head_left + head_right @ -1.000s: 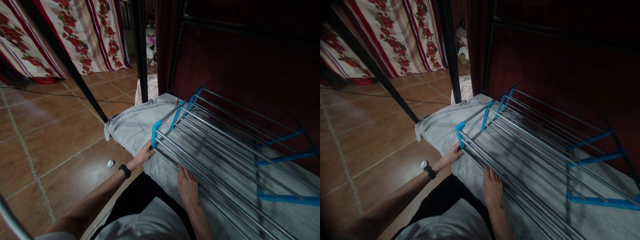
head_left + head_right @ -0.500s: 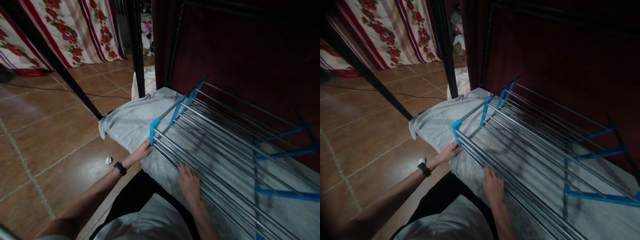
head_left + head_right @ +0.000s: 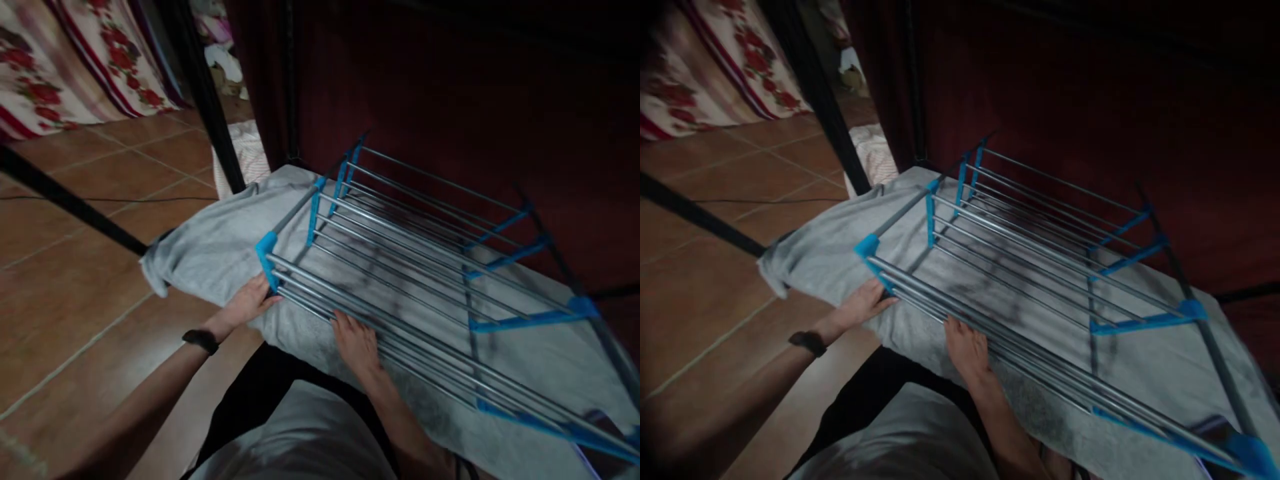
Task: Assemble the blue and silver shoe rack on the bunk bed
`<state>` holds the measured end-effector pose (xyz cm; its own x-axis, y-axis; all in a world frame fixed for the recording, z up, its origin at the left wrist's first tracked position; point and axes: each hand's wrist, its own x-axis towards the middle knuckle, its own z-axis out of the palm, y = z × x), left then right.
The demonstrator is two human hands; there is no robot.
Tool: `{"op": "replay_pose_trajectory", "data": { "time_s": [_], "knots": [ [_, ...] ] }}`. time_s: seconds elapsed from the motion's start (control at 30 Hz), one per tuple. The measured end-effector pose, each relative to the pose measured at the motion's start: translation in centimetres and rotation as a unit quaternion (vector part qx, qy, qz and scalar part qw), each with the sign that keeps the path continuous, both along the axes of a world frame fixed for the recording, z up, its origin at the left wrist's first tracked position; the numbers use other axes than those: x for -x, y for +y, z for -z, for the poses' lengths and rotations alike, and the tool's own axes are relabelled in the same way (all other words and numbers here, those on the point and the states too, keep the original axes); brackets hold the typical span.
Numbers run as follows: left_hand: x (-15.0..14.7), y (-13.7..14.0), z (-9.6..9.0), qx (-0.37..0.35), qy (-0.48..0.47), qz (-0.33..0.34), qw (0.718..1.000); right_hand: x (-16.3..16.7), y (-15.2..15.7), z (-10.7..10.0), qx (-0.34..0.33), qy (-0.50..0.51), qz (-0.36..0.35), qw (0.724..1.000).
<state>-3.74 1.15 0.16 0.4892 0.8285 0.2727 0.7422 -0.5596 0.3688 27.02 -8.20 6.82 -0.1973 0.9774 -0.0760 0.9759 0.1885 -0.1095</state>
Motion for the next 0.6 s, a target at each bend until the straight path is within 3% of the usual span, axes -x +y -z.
{"op": "replay_pose_trajectory", "data": {
  "time_s": [0.17, 0.43, 0.6],
  "knots": [
    [0.0, 0.0, 0.7, -0.044, 0.087, -0.033, 0.995, -0.6, 0.1, 0.7, -0.033, -0.011, -0.035, 0.999],
    [-0.3, -0.1, 1.9, -0.105, 0.113, -0.030, 0.988, -0.8, -0.5, 1.8, -0.067, -0.024, -0.073, 0.995],
    [-0.5, -0.4, 1.5, -0.123, 0.125, -0.040, 0.984, -3.8, -1.8, 2.6, -0.120, -0.037, -0.091, 0.988]
  ]
}}
